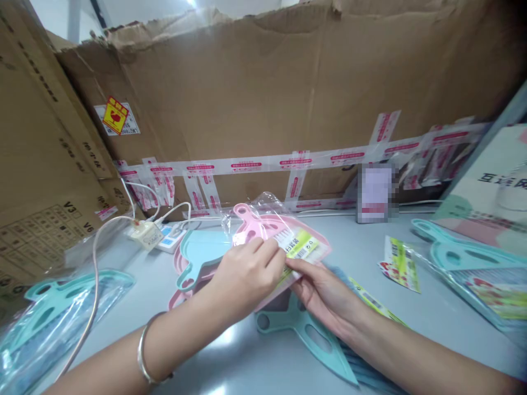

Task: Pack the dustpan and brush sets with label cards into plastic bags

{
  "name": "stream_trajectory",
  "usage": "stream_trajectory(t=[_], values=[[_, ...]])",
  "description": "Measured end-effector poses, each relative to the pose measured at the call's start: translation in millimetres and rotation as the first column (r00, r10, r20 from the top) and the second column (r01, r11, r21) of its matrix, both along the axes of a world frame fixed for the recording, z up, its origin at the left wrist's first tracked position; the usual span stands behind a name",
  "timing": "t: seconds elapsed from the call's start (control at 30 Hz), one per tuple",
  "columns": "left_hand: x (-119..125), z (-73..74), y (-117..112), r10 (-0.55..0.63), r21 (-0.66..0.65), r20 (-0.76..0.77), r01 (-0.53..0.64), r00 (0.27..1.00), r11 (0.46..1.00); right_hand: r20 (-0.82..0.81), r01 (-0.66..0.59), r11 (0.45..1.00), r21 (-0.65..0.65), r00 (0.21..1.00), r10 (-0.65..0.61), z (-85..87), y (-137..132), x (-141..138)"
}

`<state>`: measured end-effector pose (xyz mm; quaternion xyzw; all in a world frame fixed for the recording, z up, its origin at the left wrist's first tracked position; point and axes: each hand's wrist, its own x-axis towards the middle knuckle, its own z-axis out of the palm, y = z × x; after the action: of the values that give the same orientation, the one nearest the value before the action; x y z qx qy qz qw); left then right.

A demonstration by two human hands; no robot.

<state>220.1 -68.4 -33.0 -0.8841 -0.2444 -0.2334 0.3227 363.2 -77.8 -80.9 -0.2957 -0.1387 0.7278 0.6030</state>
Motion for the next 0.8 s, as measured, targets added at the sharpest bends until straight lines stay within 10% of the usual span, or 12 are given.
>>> stream_trajectory(t=[0.37,0.47,0.53,0.6,0.7,0.8], values=[[-15.3,-0.2,-6.7,-0.015,-0.237,0.217,0.067,0.976,0.969,-0.041,0.044,0.998,-0.036,0.998,-0.045,15.9,-3.3,1.1],[-29.4,1.2,3.6,0.139,-0.370,0.672,0.167,0.728,0.914,-0.013,0.076,0.995,-0.061,0.997,-0.077,20.0,-4.1,1.6],[-34.7,2.1,11.6,0.430,-0.545,0.825,0.316,0.368,0.777,-0.013,0.090,0.994,-0.068,0.996,-0.091,20.2,-5.0,1.3],[-33.8,1.2,17.3,0.742,-0.655,0.656,0.592,0.139,0.469,-0.021,0.088,0.994,-0.064,0.996,-0.089,19.3,-6.2,0.4],[-23.1,-6.8,17.8,0.898,-0.531,0.395,0.846,0.194,0.052,-0.021,0.078,0.995,-0.058,0.997,-0.079,17.8,-7.0,-1.6],[-11.7,-21.3,10.0,0.872,-0.417,0.449,0.909,0.194,0.012,-0.009,0.121,0.991,-0.056,0.993,-0.121,17.1,-5.3,-2.7]])
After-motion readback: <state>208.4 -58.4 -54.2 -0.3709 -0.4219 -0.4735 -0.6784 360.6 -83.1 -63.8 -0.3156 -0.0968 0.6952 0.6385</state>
